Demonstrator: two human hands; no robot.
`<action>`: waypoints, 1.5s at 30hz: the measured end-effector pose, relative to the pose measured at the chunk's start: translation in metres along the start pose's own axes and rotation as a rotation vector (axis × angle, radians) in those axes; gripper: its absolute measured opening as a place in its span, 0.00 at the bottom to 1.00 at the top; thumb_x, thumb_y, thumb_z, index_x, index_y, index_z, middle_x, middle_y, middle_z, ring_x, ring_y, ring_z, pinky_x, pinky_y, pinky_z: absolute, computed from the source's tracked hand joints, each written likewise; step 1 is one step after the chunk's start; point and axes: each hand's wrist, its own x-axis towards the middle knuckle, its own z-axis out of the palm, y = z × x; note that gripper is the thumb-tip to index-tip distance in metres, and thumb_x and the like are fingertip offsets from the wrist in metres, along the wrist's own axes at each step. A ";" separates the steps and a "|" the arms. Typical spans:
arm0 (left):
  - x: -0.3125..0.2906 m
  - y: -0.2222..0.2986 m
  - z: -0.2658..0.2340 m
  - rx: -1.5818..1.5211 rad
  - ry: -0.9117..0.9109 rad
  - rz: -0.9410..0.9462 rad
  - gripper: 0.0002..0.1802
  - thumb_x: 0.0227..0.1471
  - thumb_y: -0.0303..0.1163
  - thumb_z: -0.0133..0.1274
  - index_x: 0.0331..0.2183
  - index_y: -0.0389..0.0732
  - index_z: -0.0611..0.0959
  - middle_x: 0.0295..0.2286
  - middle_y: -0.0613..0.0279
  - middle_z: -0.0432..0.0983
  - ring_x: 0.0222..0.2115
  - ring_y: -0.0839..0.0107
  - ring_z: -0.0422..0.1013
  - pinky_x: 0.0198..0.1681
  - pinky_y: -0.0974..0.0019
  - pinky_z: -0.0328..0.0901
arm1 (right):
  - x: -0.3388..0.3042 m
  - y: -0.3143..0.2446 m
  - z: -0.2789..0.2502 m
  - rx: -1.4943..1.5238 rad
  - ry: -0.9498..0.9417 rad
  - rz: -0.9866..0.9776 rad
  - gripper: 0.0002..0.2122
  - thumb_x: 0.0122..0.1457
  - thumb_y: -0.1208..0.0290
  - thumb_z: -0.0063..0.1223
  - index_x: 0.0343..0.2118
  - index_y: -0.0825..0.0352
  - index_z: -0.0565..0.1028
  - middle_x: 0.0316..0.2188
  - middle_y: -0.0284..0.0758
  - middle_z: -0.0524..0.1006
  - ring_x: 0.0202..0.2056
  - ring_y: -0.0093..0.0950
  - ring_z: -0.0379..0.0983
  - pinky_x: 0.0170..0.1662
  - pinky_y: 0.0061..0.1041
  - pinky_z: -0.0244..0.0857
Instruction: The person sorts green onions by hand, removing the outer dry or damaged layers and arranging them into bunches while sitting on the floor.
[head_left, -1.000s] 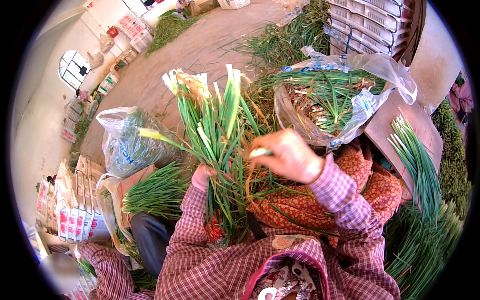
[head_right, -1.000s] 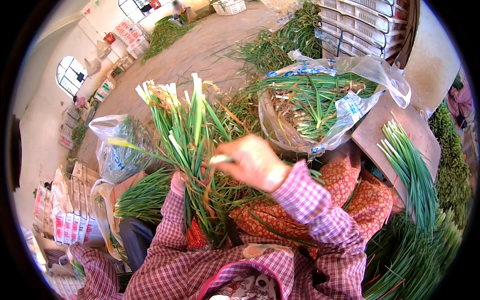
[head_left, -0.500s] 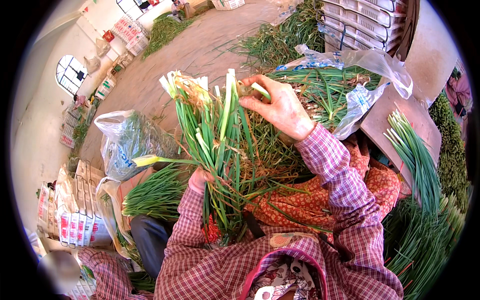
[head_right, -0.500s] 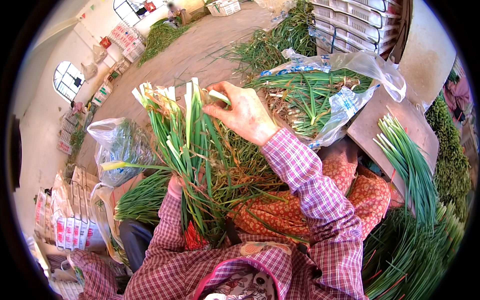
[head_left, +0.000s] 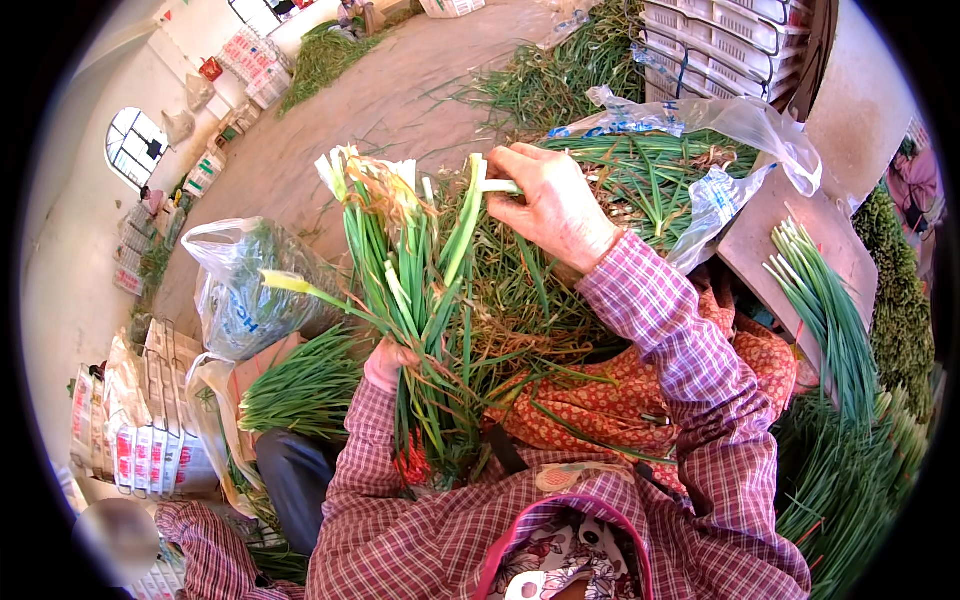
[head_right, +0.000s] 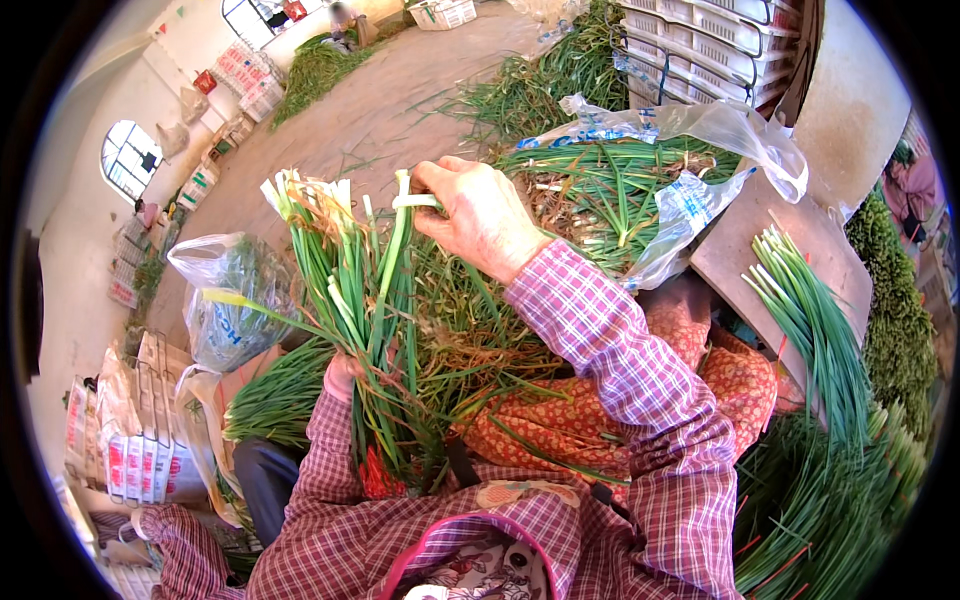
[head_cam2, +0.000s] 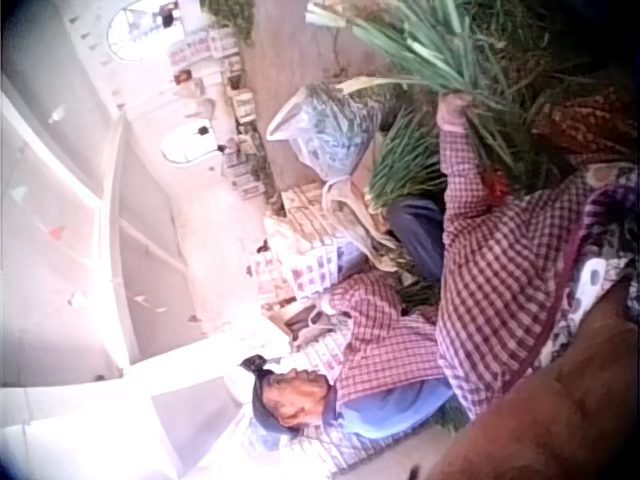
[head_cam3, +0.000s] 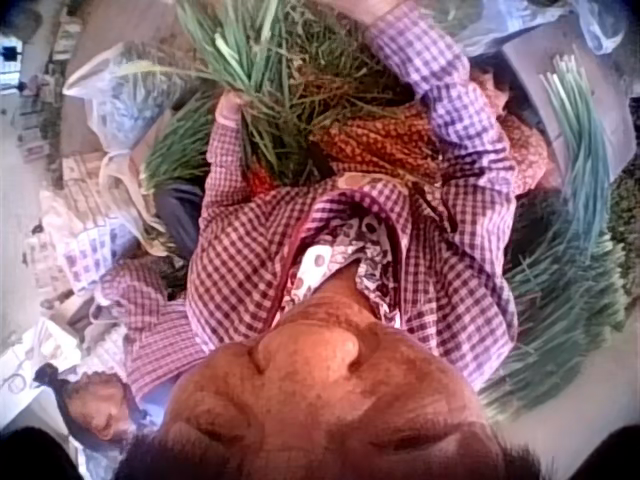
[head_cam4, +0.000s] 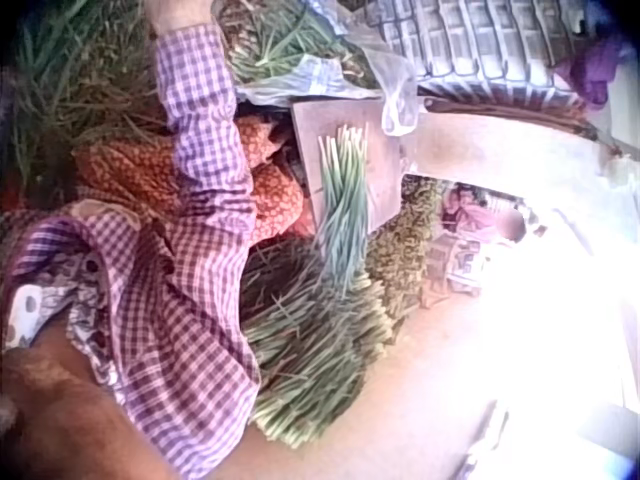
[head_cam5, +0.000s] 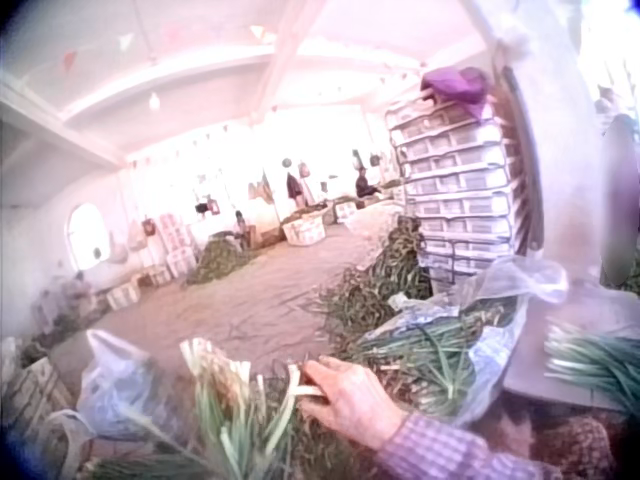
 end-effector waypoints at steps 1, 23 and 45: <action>-0.005 0.002 0.004 0.095 0.116 -0.048 0.32 0.43 0.37 0.59 0.48 0.31 0.67 0.38 0.47 0.71 0.31 0.54 0.73 0.31 0.50 0.72 | 0.001 0.001 -0.004 -0.051 -0.009 -0.001 0.09 0.44 0.71 0.56 0.28 0.66 0.71 0.23 0.39 0.71 0.25 0.37 0.71 0.29 0.31 0.67; -0.027 0.036 0.056 0.135 0.537 -0.141 0.47 0.22 0.39 0.63 0.48 0.32 0.66 0.32 0.56 0.73 0.28 0.66 0.71 0.31 0.68 0.68 | -0.010 -0.016 -0.006 0.428 -0.187 0.368 0.09 0.54 0.68 0.53 0.31 0.71 0.74 0.26 0.31 0.75 0.28 0.16 0.67 0.33 0.18 0.62; -0.023 0.020 0.033 -0.103 0.148 0.035 0.43 0.35 0.47 0.64 0.46 0.26 0.68 0.35 0.45 0.72 0.31 0.57 0.72 0.34 0.52 0.68 | -0.009 0.069 -0.148 0.829 0.326 0.376 0.14 0.61 0.59 0.38 0.35 0.67 0.66 0.30 0.36 0.73 0.31 0.26 0.71 0.33 0.27 0.67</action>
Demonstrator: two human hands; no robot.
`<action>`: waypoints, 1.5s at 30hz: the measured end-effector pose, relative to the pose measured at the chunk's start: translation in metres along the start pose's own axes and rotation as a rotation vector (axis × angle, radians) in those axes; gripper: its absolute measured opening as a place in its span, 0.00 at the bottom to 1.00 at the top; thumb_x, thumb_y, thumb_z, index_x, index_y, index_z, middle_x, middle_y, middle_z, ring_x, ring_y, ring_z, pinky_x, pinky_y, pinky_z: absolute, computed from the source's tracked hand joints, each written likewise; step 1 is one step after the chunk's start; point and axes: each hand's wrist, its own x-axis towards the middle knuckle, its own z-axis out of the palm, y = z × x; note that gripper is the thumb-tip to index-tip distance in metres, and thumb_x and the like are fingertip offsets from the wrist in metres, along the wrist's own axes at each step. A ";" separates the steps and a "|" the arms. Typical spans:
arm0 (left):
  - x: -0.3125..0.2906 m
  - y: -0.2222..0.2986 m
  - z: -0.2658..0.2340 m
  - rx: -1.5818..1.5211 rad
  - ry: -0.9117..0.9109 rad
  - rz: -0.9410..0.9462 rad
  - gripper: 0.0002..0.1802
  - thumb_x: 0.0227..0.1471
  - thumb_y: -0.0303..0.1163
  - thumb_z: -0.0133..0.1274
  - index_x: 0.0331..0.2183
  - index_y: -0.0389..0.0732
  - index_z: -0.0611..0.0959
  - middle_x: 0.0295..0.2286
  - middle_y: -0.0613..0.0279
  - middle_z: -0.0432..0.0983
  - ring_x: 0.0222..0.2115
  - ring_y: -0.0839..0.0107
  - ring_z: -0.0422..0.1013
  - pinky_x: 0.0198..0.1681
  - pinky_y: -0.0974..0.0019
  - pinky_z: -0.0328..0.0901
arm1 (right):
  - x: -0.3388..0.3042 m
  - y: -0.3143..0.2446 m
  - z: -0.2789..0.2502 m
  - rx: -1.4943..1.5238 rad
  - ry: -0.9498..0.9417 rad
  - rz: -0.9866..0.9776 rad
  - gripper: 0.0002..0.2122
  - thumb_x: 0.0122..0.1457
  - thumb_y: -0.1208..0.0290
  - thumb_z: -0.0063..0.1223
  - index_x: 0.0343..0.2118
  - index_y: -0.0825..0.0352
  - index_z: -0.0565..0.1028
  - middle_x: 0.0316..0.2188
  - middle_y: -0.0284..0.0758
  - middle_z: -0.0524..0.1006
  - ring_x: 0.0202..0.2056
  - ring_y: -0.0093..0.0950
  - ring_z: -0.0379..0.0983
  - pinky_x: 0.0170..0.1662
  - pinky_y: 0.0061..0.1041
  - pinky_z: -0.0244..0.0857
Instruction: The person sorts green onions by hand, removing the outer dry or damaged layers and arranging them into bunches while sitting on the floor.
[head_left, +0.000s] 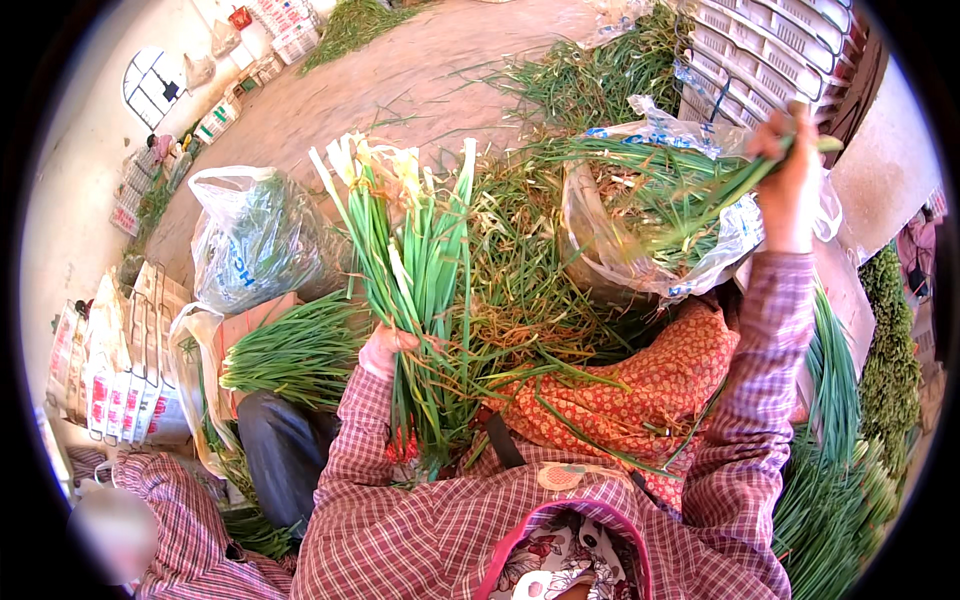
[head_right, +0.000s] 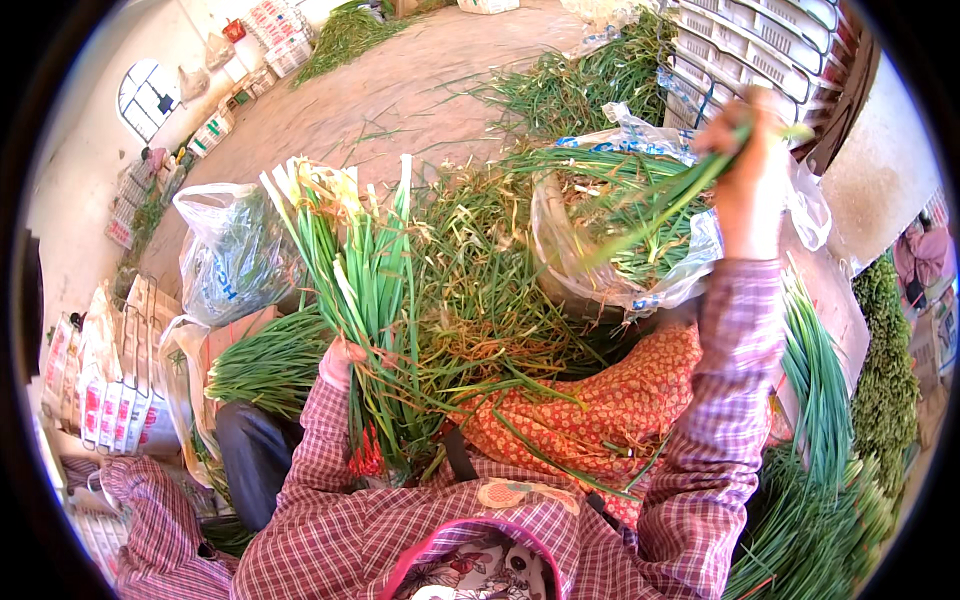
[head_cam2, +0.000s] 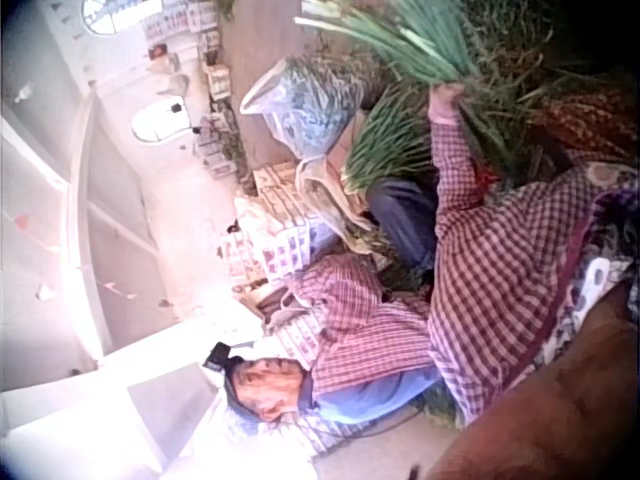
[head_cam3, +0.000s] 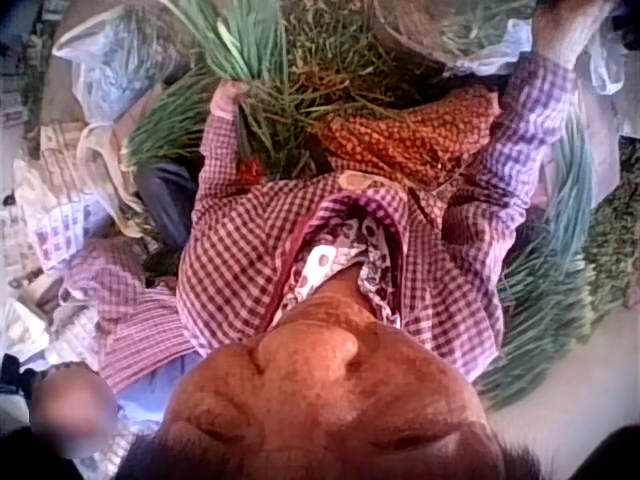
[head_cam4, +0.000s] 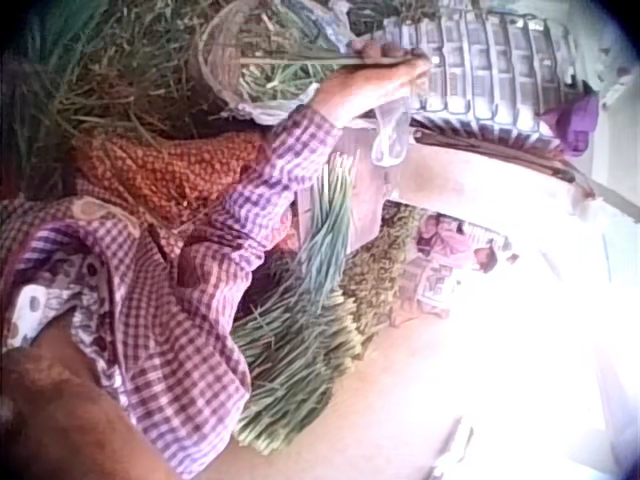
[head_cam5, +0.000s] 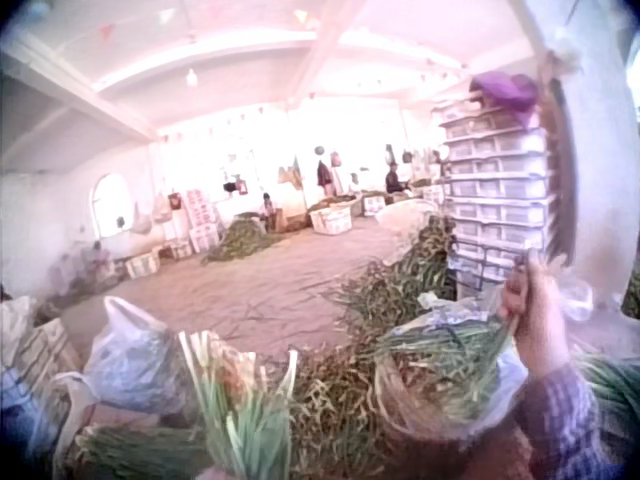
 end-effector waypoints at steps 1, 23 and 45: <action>-0.001 0.001 0.009 -0.046 0.048 -0.002 0.42 0.34 0.46 0.64 0.46 0.26 0.68 0.35 0.46 0.72 0.30 0.58 0.72 0.34 0.52 0.68 | -0.005 0.009 0.019 -0.269 -0.130 0.073 0.13 0.59 0.60 0.42 0.34 0.67 0.68 0.28 0.33 0.74 0.28 0.24 0.71 0.29 0.24 0.66; 0.022 -0.018 0.019 -0.141 -0.168 0.057 0.31 0.43 0.43 0.58 0.44 0.31 0.71 0.34 0.52 0.73 0.32 0.62 0.72 0.33 0.58 0.69 | -0.081 0.044 0.156 -0.568 -0.451 -0.082 0.10 0.53 0.65 0.52 0.30 0.68 0.74 0.18 0.38 0.74 0.19 0.28 0.70 0.22 0.25 0.63; 0.025 -0.042 -0.026 -0.526 -0.566 0.142 0.44 0.50 0.60 0.40 0.53 0.31 0.59 0.43 0.37 0.63 0.39 0.46 0.67 0.42 0.46 0.64 | 0.024 -0.061 -0.017 0.084 0.499 -0.301 0.14 0.63 0.61 0.32 0.38 0.68 0.66 0.31 0.34 0.70 0.32 0.25 0.67 0.47 0.33 0.64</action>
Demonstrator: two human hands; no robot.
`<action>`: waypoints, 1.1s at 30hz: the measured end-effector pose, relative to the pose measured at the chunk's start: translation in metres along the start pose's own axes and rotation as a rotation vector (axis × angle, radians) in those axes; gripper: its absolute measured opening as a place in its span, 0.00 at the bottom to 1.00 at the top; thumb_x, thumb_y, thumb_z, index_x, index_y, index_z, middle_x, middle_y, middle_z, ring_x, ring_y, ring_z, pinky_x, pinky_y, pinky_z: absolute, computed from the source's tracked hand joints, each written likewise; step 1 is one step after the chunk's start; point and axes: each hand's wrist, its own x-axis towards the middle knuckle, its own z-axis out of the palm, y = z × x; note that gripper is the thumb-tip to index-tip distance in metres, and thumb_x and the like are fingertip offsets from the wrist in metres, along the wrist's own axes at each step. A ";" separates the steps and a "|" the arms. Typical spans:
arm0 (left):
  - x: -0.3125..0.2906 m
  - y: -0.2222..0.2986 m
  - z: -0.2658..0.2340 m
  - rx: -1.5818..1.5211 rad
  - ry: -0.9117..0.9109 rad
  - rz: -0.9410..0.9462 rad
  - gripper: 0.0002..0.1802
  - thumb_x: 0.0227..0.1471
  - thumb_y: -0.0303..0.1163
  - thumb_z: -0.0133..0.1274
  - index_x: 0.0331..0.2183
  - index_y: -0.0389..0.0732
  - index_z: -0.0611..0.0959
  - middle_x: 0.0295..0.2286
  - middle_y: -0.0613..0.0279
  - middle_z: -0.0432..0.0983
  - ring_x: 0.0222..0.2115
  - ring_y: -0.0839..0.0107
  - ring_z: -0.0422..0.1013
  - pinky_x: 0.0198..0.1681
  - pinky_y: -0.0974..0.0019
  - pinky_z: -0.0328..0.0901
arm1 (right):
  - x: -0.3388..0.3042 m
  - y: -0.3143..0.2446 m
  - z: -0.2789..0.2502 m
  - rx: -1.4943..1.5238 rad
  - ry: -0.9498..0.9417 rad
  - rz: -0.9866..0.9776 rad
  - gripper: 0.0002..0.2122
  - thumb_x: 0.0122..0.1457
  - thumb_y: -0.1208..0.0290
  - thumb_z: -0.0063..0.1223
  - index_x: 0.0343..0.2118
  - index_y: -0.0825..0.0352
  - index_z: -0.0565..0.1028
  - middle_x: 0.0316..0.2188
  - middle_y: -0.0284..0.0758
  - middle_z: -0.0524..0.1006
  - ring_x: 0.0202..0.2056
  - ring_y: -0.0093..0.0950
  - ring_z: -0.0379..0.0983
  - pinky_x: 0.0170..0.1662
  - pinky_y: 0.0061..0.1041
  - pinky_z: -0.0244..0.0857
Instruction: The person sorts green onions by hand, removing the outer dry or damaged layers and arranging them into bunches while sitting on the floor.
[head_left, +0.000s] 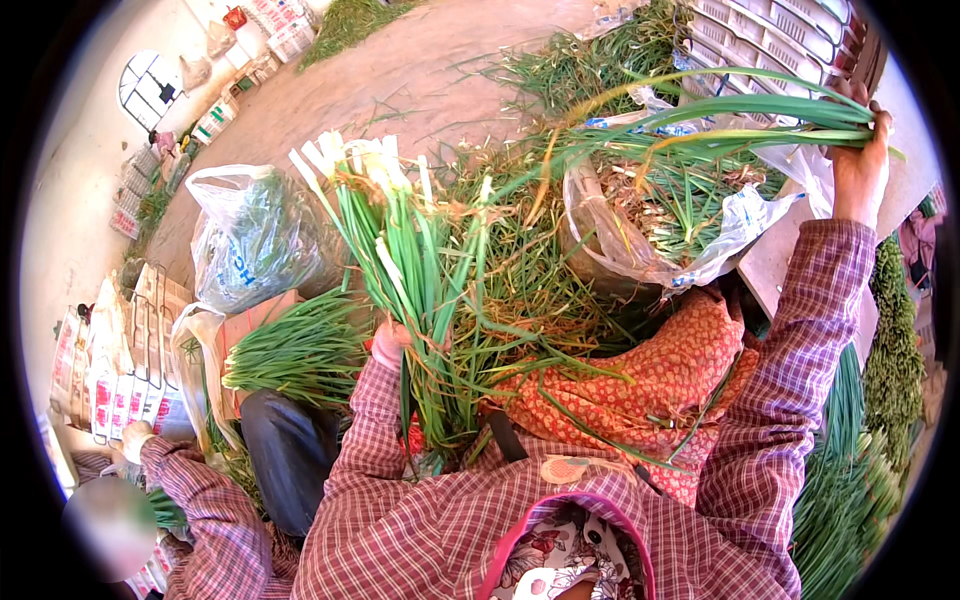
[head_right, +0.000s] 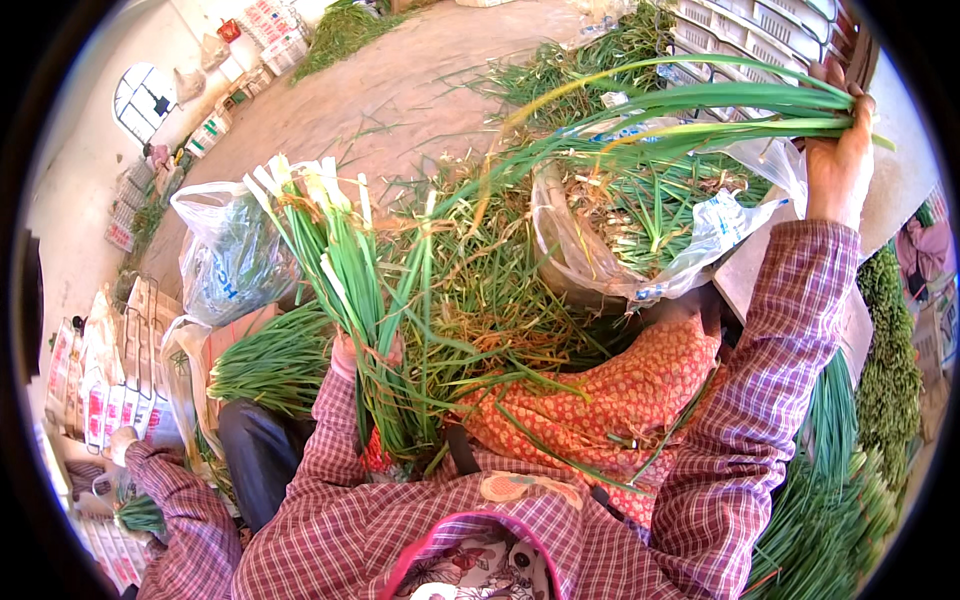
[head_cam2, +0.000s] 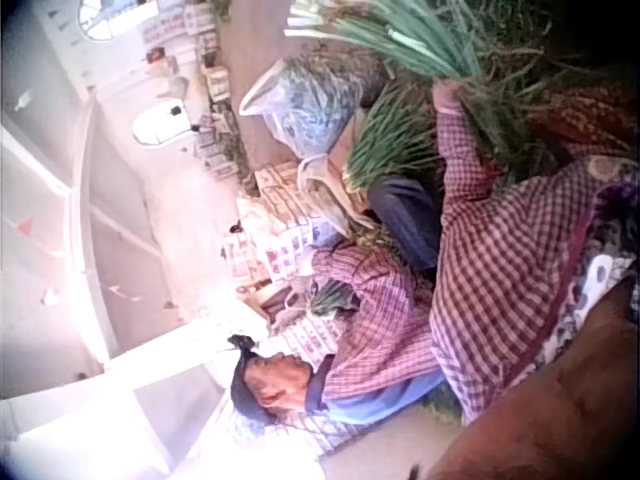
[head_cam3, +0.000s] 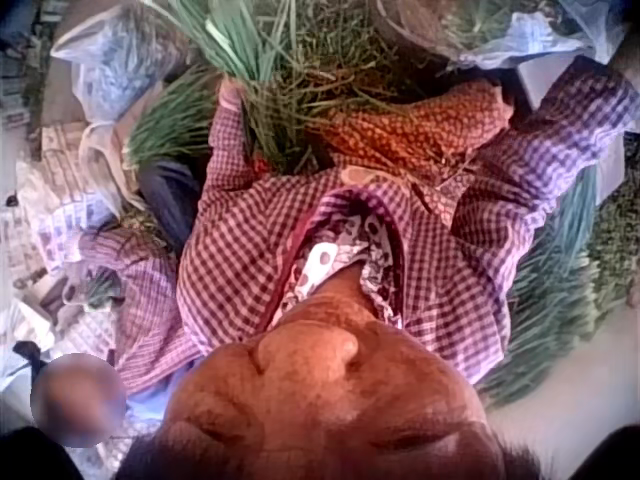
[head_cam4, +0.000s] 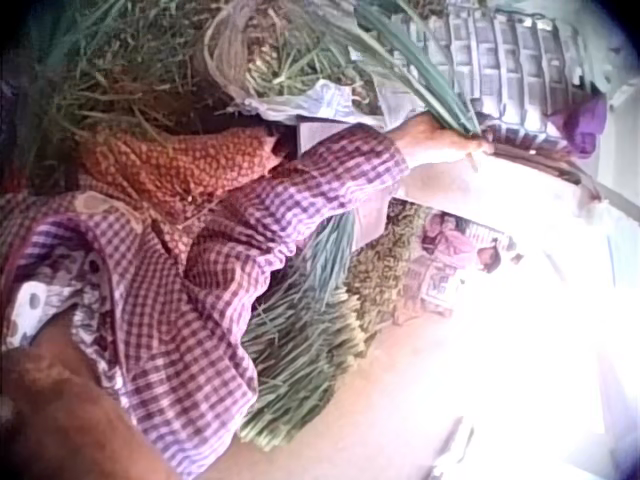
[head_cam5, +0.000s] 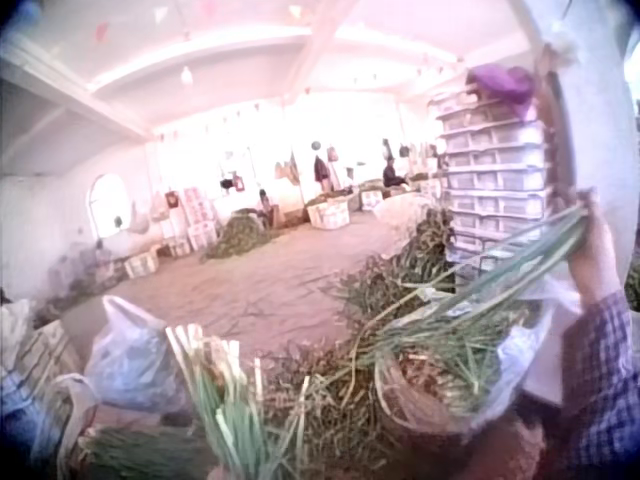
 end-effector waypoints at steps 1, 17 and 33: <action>0.016 -0.002 0.004 0.053 -0.030 0.029 0.43 0.50 0.60 0.39 0.52 0.30 0.61 0.40 0.38 0.68 0.36 0.47 0.69 0.41 0.47 0.64 | 0.012 0.000 -0.030 0.007 -0.098 -0.009 0.13 0.64 0.62 0.31 0.38 0.67 0.65 0.31 0.34 0.70 0.31 0.25 0.68 0.47 0.34 0.64; 0.054 0.004 0.074 -0.043 0.323 0.130 0.24 0.55 0.46 0.39 0.48 0.40 0.68 0.38 0.52 0.72 0.30 0.59 0.73 0.23 0.64 0.71 | -0.191 0.133 0.085 -0.369 -0.837 0.739 0.14 0.51 0.58 0.56 0.29 0.66 0.75 0.13 0.25 0.68 0.12 0.16 0.61 0.15 0.18 0.55; 0.076 -0.019 0.099 0.058 0.458 0.040 0.42 0.30 0.40 0.67 0.48 0.35 0.68 0.42 0.44 0.69 0.26 0.61 0.73 0.26 0.64 0.69 | -0.218 0.115 0.088 -0.420 -0.857 0.550 0.13 0.50 0.63 0.57 0.33 0.68 0.75 0.24 0.32 0.76 0.26 0.16 0.68 0.33 0.21 0.64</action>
